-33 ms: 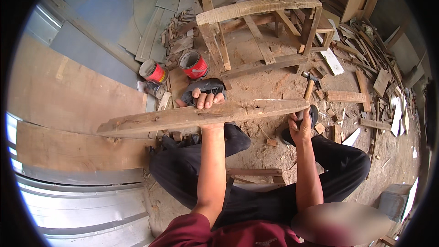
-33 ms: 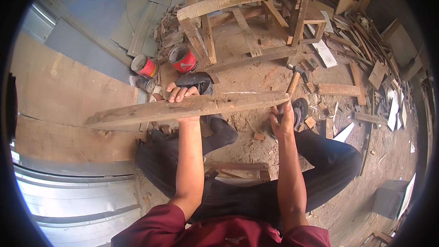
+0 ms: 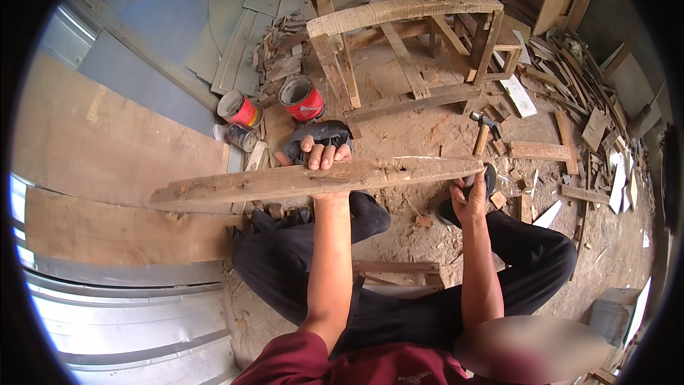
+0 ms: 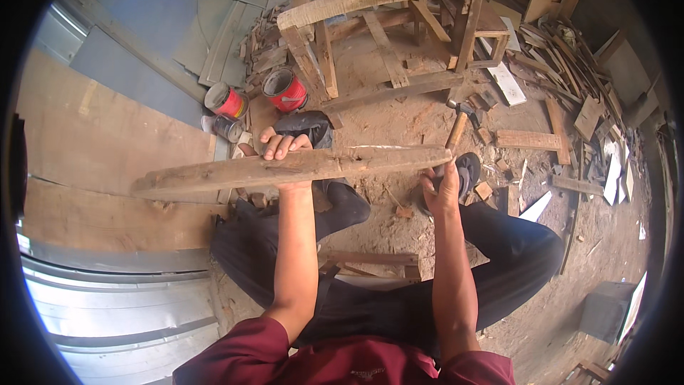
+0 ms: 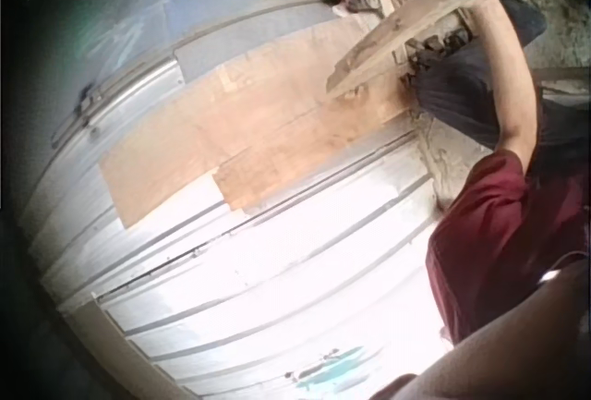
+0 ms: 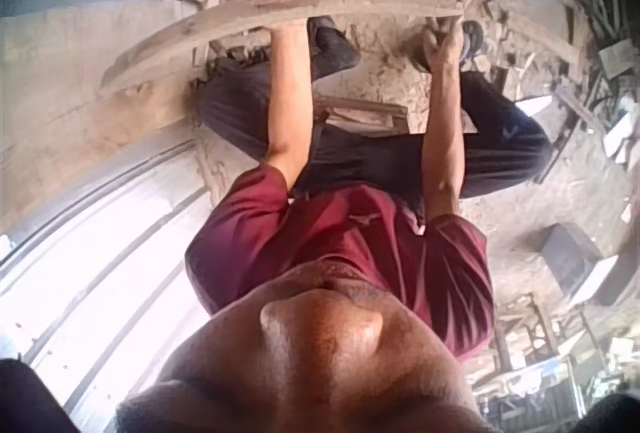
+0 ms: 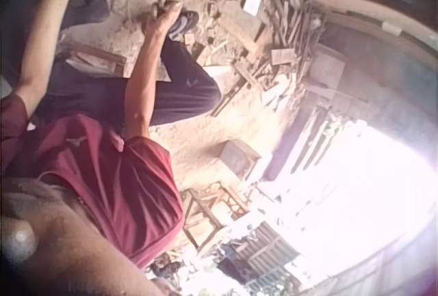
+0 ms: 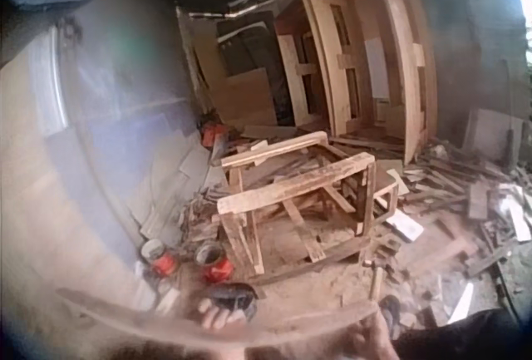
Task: The person sits on the floor and uses a hammer to repeatedly strike a long wooden plank, splitting and breaking it into smaller pieces. The person repositions the plank several times and continues hammering until the wood is fragmented.
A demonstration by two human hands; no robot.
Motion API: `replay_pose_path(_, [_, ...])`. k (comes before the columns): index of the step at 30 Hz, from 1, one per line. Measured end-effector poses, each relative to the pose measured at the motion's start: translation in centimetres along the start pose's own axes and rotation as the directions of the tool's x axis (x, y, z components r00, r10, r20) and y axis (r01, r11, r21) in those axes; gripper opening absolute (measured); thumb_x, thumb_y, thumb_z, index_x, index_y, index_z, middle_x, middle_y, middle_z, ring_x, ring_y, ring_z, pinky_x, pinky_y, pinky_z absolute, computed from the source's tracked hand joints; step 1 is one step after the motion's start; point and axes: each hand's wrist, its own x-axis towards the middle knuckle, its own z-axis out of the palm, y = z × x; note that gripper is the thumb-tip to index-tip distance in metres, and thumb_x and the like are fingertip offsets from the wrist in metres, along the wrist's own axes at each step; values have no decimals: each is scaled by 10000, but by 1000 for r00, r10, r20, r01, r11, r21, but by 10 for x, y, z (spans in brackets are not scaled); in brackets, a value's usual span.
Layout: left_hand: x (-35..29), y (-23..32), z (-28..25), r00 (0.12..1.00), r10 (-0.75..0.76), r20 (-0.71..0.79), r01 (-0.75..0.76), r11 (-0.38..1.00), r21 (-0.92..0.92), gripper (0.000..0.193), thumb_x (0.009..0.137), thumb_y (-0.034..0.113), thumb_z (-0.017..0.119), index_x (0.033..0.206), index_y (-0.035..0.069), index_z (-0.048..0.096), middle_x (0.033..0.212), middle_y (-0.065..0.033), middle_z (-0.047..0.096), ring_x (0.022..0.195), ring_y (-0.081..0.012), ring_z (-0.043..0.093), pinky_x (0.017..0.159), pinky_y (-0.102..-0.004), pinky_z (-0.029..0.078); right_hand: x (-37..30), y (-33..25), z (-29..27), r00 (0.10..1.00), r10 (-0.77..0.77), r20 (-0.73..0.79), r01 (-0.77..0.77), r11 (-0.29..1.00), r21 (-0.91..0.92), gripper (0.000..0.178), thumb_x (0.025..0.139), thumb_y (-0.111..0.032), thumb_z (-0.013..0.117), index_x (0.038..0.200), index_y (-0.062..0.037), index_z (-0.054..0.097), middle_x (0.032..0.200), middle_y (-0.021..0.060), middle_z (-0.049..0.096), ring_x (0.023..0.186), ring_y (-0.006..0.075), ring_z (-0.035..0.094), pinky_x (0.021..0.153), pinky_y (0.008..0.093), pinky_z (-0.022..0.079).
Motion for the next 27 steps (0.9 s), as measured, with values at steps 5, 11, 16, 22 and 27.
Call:
replay_pose_path(5, [-3,7,0,998,-63,20,62,998,28,648,947,679,344,1021,89,601,754,-52,686,710,-181,634,818,-347,369,1,5,6,998,59,-32,-60,997,-40,552,895,-538,607,1213,-97,512,973,113,665,556,125,516,415,216,373])
replay_pose_path(11, [3,10,-4,999,-53,13,53,999,2,731,933,721,292,1036,79,625,742,-73,685,677,-201,616,820,-383,341,10,3,9,992,58,-114,-63,997,-49,461,932,-458,605,1194,-90,517,949,137,676,530,140,536,402,222,366])
replay_pose_path(16, [0,14,-10,999,-51,12,50,998,34,737,941,710,280,1039,69,629,749,-92,692,678,-221,634,798,-392,367,11,-1,11,985,59,-162,-94,971,-219,379,948,-349,628,1159,-62,498,969,135,655,640,134,583,420,216,369])
replay_pose_path(22, [4,10,-6,997,-74,27,73,996,41,789,955,695,219,1056,17,609,733,-170,684,715,-301,673,799,-419,421,8,2,11,967,129,-220,-191,938,-289,319,952,-257,630,1128,-35,482,986,139,645,695,114,586,448,215,382])
replay_pose_path(27, [-1,16,-18,971,-44,-234,100,967,235,625,1011,568,288,1054,30,602,756,-120,694,728,-260,677,767,-403,487,10,15,-6,912,248,-327,-337,908,-250,189,945,-182,613,1079,-50,595,876,18,594,619,89,516,452,220,377])
